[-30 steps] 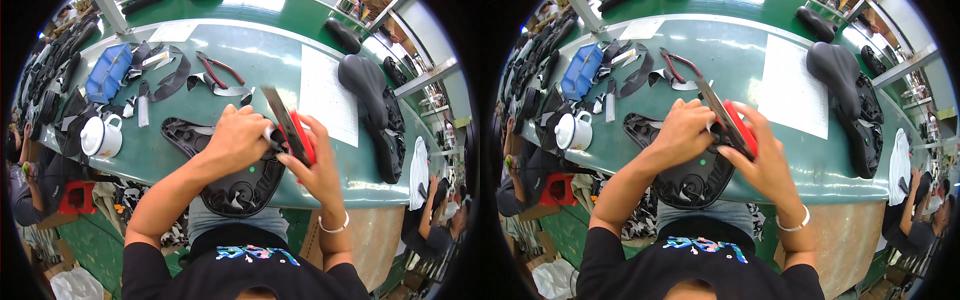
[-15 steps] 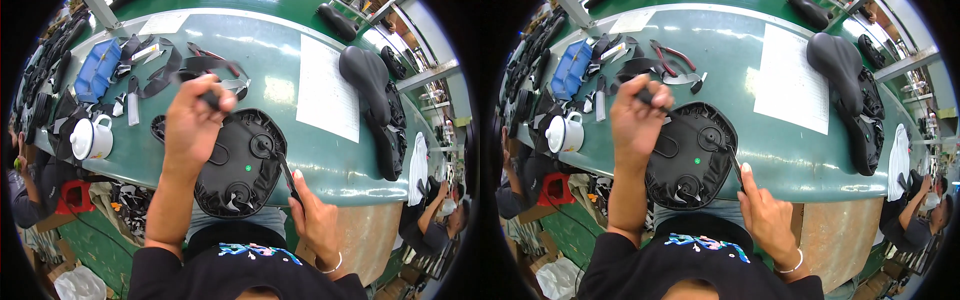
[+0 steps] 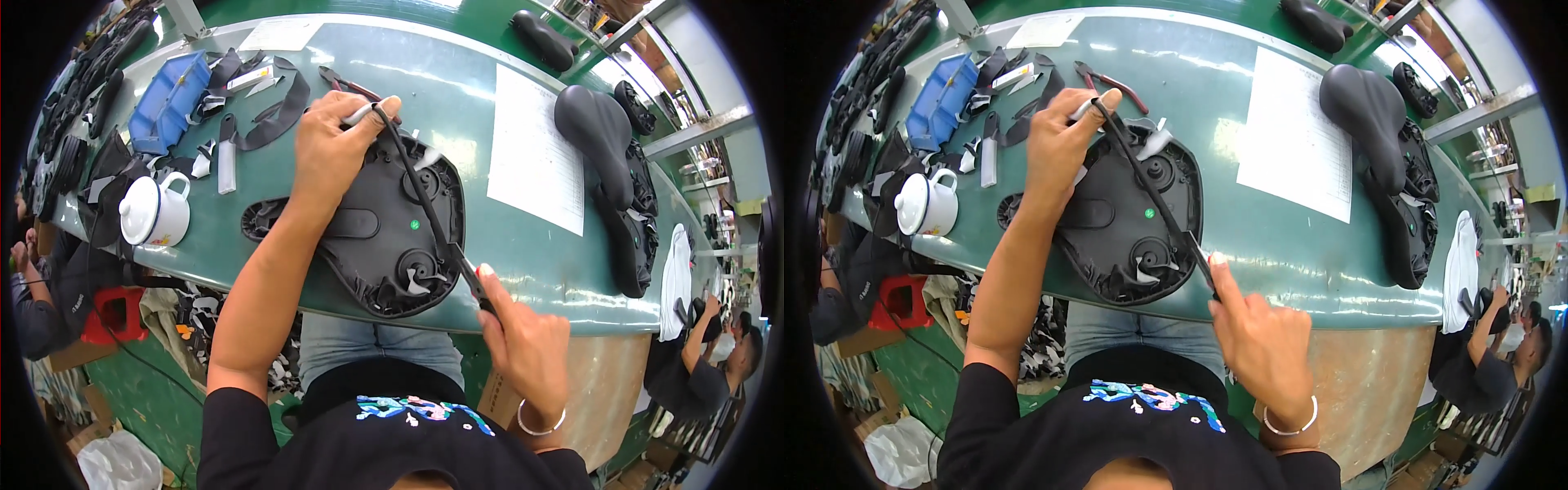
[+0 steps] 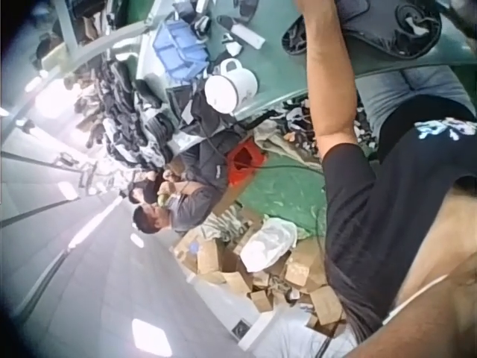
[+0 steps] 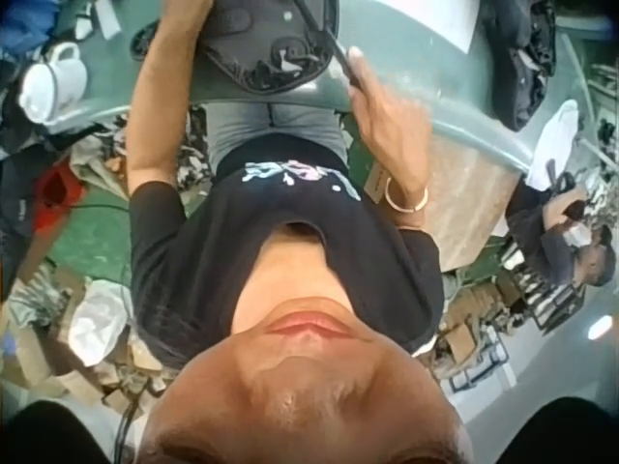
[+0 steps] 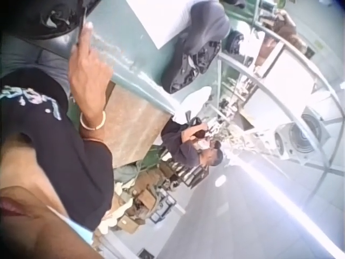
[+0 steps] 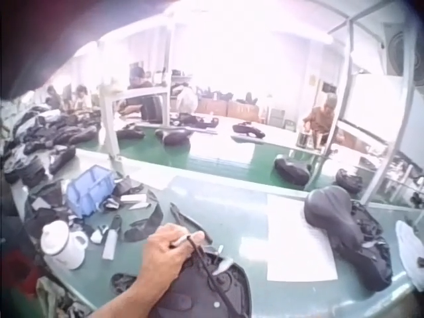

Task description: The recorder trims excess leather material from bicycle seats using a utility knife and cleans the underside of the seat.

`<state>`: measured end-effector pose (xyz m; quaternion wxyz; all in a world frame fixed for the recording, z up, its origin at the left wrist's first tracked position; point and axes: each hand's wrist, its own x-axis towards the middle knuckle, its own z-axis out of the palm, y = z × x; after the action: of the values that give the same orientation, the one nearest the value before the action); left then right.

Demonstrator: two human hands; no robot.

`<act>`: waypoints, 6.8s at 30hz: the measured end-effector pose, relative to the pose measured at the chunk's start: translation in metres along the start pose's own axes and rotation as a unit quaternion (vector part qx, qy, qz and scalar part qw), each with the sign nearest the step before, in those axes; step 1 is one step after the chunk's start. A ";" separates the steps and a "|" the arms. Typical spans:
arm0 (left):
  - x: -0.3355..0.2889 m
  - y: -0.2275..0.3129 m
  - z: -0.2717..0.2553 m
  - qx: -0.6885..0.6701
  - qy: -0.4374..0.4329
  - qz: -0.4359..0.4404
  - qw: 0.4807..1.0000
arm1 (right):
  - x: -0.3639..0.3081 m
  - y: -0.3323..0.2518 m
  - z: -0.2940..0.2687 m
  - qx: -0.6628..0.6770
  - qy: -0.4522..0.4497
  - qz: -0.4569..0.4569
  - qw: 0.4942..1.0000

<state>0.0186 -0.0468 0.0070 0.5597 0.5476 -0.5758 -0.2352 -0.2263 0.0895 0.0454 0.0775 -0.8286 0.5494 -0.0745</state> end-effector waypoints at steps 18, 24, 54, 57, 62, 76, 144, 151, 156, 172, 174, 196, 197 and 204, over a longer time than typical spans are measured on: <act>-0.046 0.002 -0.189 -0.651 -0.166 0.008 0.741 | -0.019 0.015 -0.036 -0.072 -0.132 -0.099 0.984; -0.028 0.015 -0.050 0.222 -0.436 0.258 0.833 | 0.008 0.017 -0.039 -0.069 -0.123 -0.087 0.986; -0.041 -0.015 -0.028 0.122 -0.434 -0.094 0.888 | -0.052 0.015 0.022 0.374 -0.001 0.171 0.912; -0.011 -0.020 -0.044 0.044 -0.273 -0.180 0.944 | -0.033 0.029 0.022 0.451 0.122 0.214 0.858; 0.001 -0.071 -0.015 -0.008 -0.009 0.029 0.999 | 0.026 0.050 0.034 0.514 0.293 0.171 0.788; 0.014 -0.075 0.040 -0.124 -0.262 0.014 0.957 | 0.425 0.157 0.074 0.735 0.181 0.093 0.647; -0.073 0.001 -0.054 0.291 -0.012 0.027 0.956 | 0.104 0.044 0.029 0.544 0.175 0.130 0.810; -0.044 0.016 0.007 0.155 -0.263 0.223 0.926 | 0.082 -0.004 0.002 0.528 -0.036 -0.017 0.849; -0.037 0.009 -0.002 0.108 -0.345 0.140 0.922 | 0.050 0.060 0.011 0.259 0.060 -0.124 0.956; -0.031 0.021 -0.015 -0.391 -0.124 -0.167 0.897 | -0.001 0.016 0.015 0.112 0.007 0.025 0.993; -0.028 0.019 -0.014 -0.085 -0.029 -0.125 0.988 | 0.008 0.023 0.012 0.102 0.008 0.001 0.995; -0.060 -0.012 -0.032 0.132 -0.026 -0.065 0.989 | -0.012 0.020 0.009 0.276 0.091 0.059 0.955; -0.053 -0.009 -0.039 0.148 0.107 -0.032 0.983 | -0.008 0.025 0.009 0.276 0.092 0.060 0.955; -0.074 0.021 -0.029 0.214 -0.239 -0.071 0.945 | 0.034 0.048 -0.002 0.040 0.005 -0.144 0.989</act>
<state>0.0201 0.0350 0.0048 0.2574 0.6215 -0.6891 -0.2693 -0.2565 0.0397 0.0382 0.0964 -0.8949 0.4213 -0.1114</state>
